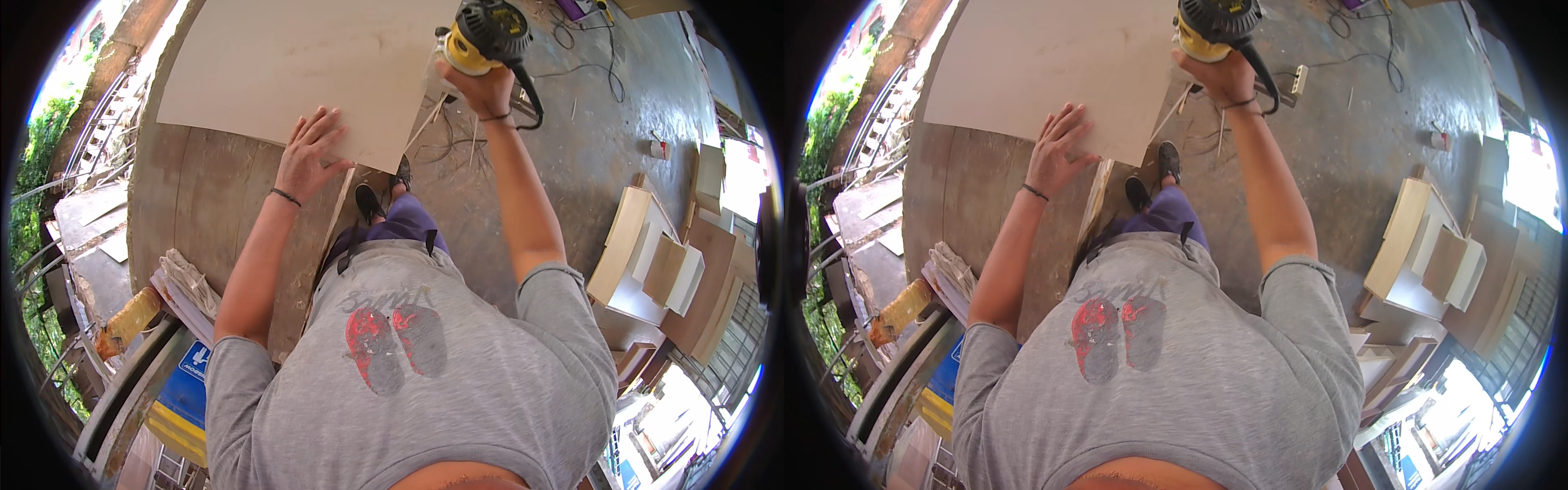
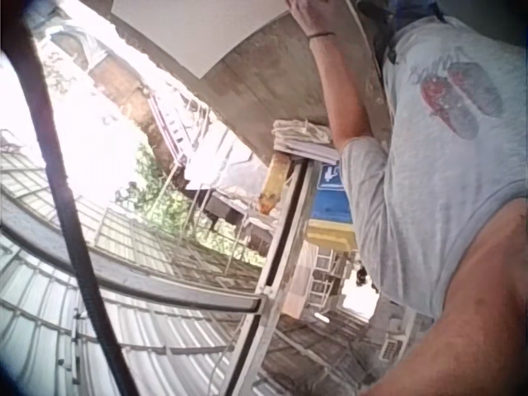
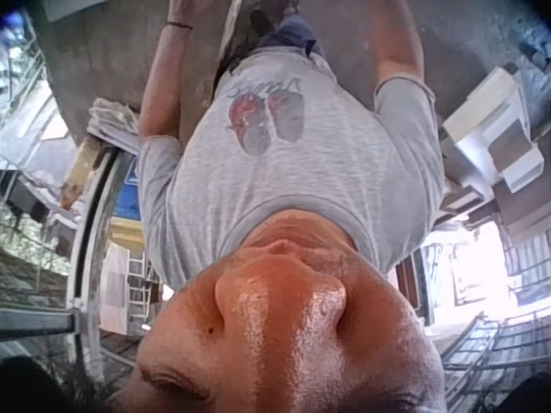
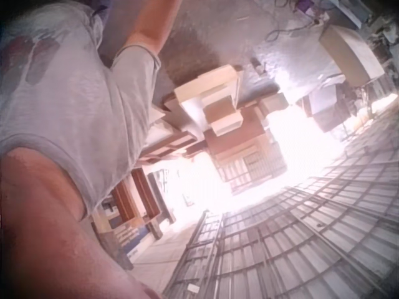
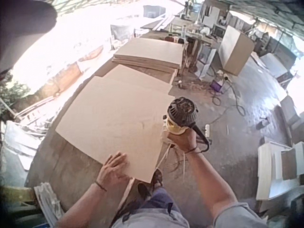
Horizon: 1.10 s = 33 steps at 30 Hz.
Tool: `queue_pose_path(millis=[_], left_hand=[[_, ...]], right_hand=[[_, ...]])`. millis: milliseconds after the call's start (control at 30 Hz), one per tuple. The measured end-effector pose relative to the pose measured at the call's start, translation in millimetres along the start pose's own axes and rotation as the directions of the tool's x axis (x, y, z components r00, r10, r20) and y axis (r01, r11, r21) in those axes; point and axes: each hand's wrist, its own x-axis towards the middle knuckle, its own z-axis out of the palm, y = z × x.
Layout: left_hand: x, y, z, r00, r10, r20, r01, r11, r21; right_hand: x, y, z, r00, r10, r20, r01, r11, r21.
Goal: The person uses a hand-held router to trim the edges of wood panels, moves the trimmed panels to a stack, and wipes the sawdust off the surface of a panel.
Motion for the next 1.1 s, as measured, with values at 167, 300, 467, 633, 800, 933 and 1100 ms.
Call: queue_pose_path(millis=[167,300,467,633,800,933,1100], left_hand=[[0,0,0,1.0,-0.012,0.019,0.012,0.999,-0.035],[-1,0,0,1.0,-0.018,0.025,0.019,0.999,-0.034],[0,-1,1,1.0,-0.004,0.007,0.005,0.999,-0.042],[1,-3,5,1.0,-0.006,-0.001,0.006,0.999,-0.044],[1,-6,8,1.0,0.0,-0.006,0.0,1.0,-0.007],[4,-12,13,1.0,0.015,-0.009,-0.015,1.0,-0.017],[3,-9,6,0.997,0.005,-0.077,-0.01,0.997,-0.07]], right_hand=[[20,11,8,0.999,0.026,-0.035,-0.027,0.999,-0.024],[17,6,18,0.998,0.066,-0.004,-0.066,0.998,0.012],[3,-2,18,0.999,0.05,0.015,-0.05,0.998,0.039],[-38,-33,19,0.986,0.134,0.103,-0.142,0.988,0.066],[-90,-60,23,0.983,0.071,0.167,-0.073,0.997,0.006],[-145,-54,39,0.984,0.016,0.178,-0.017,1.0,0.006],[-208,-49,52,0.97,-0.092,0.223,0.094,0.996,0.0]])
